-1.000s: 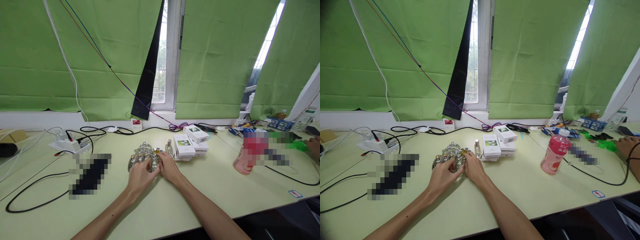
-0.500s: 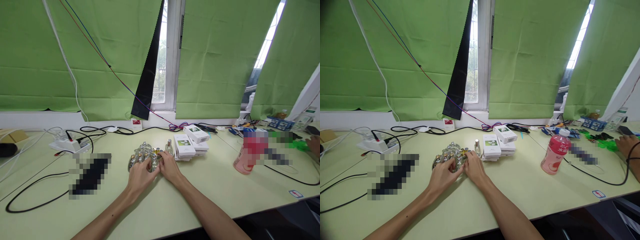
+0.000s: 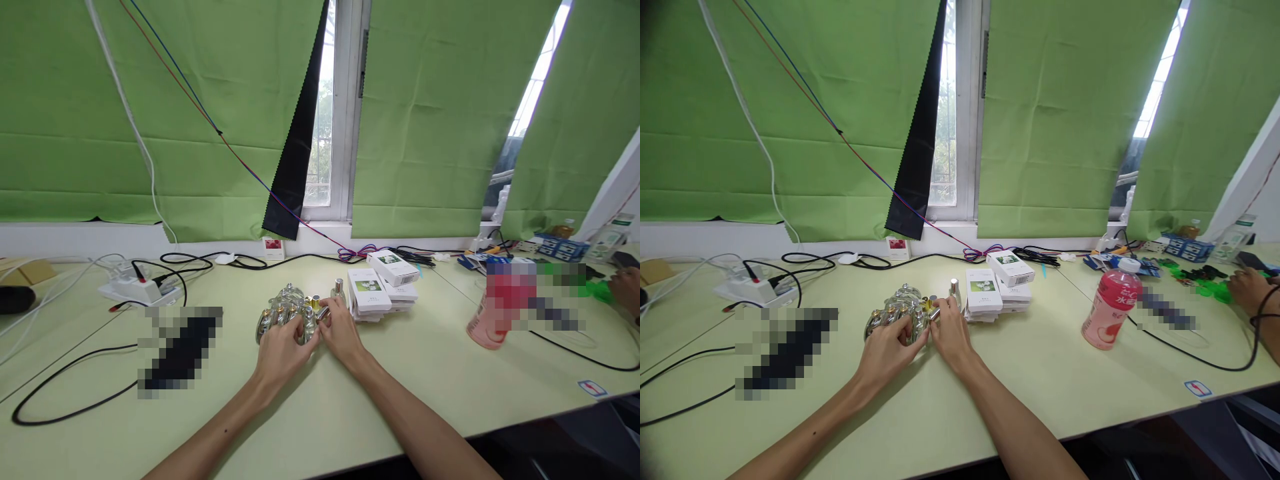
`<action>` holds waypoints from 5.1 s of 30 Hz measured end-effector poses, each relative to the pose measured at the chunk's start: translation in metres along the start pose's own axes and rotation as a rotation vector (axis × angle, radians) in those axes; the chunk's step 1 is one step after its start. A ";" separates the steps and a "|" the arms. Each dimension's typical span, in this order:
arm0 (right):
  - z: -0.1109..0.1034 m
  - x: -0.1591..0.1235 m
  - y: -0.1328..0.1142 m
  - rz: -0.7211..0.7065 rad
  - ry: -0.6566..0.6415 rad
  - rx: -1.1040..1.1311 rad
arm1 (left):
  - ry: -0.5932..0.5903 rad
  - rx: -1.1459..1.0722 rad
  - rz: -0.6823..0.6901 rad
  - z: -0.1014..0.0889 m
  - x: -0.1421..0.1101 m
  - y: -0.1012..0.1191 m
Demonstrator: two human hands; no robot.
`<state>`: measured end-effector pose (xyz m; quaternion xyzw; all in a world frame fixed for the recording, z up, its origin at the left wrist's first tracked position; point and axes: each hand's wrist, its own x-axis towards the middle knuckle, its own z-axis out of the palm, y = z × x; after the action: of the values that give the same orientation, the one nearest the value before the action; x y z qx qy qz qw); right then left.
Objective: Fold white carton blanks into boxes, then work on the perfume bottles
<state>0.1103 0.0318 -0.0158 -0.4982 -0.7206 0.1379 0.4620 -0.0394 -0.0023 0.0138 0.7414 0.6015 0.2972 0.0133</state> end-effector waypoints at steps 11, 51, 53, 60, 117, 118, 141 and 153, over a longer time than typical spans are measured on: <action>0.000 0.002 -0.001 -0.039 0.119 0.020 | 0.014 -0.007 0.003 0.001 0.002 0.001; -0.009 0.002 -0.017 -0.021 0.340 0.409 | -0.041 -0.020 -0.003 0.001 0.002 0.001; -0.010 0.001 -0.018 -0.002 0.338 0.413 | -0.041 -0.019 0.002 0.000 0.002 0.001; -0.013 0.000 -0.021 0.005 0.286 0.357 | -0.053 -0.034 0.002 -0.002 0.001 0.002; -0.007 0.001 -0.027 0.228 -0.021 0.872 | -0.067 -0.045 0.015 0.001 0.001 -0.003; -0.006 0.001 -0.027 0.239 -0.017 0.876 | -0.065 -0.045 0.017 0.001 0.001 -0.003; -0.008 0.001 -0.028 0.372 0.221 0.851 | -0.052 -0.035 0.021 0.001 0.001 -0.002; -0.005 -0.002 -0.026 0.194 0.213 0.738 | -0.075 0.038 0.008 -0.003 0.000 0.002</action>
<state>0.0993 0.0169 0.0030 -0.3760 -0.5203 0.3781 0.6670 -0.0392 -0.0042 0.0168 0.7547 0.6030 0.2577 0.0207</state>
